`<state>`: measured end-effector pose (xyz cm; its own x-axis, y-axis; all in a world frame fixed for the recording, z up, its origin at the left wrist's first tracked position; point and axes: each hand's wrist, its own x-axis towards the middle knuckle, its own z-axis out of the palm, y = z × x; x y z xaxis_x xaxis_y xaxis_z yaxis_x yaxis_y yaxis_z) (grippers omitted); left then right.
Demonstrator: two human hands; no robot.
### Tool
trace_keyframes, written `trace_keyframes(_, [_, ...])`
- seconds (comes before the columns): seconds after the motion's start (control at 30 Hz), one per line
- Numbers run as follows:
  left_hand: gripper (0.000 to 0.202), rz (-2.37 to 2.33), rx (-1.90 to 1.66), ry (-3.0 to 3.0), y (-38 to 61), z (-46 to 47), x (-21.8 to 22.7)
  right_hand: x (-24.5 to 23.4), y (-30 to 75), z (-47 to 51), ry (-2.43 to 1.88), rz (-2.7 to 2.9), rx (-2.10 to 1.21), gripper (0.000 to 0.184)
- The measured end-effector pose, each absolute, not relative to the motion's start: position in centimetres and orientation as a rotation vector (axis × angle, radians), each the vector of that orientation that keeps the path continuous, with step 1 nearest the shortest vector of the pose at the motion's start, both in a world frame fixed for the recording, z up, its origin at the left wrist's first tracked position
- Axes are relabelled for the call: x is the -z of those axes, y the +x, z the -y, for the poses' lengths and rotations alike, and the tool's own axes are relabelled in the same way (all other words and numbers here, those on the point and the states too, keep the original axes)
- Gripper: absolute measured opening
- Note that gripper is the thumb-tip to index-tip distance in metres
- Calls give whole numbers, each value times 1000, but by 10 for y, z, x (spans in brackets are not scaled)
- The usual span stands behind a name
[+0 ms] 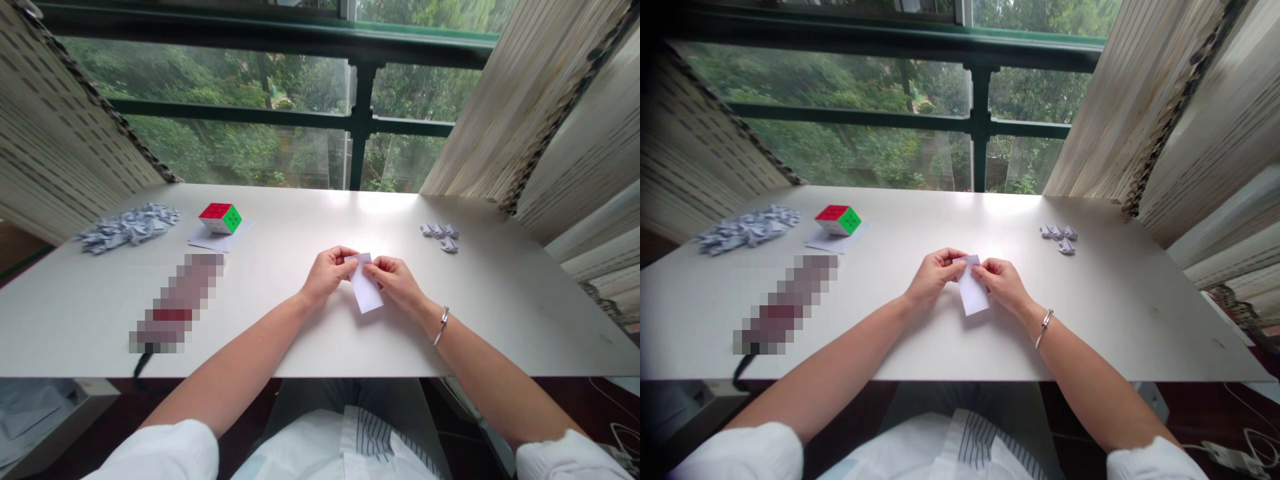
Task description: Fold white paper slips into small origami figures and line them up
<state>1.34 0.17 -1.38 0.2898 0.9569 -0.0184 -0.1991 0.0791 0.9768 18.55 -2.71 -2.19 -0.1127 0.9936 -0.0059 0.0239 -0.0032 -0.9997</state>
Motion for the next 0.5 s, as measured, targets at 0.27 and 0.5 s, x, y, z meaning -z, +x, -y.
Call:
trace_keyframes(0.27, [23,-809,-963,1184,13,1,16,25,185,28,-1179,1482,-1250,40])
trace_keyframes(0.5, [20,-844,-1006,1175,15,4,14,19,182,30,-1182,1465,-1292,40])
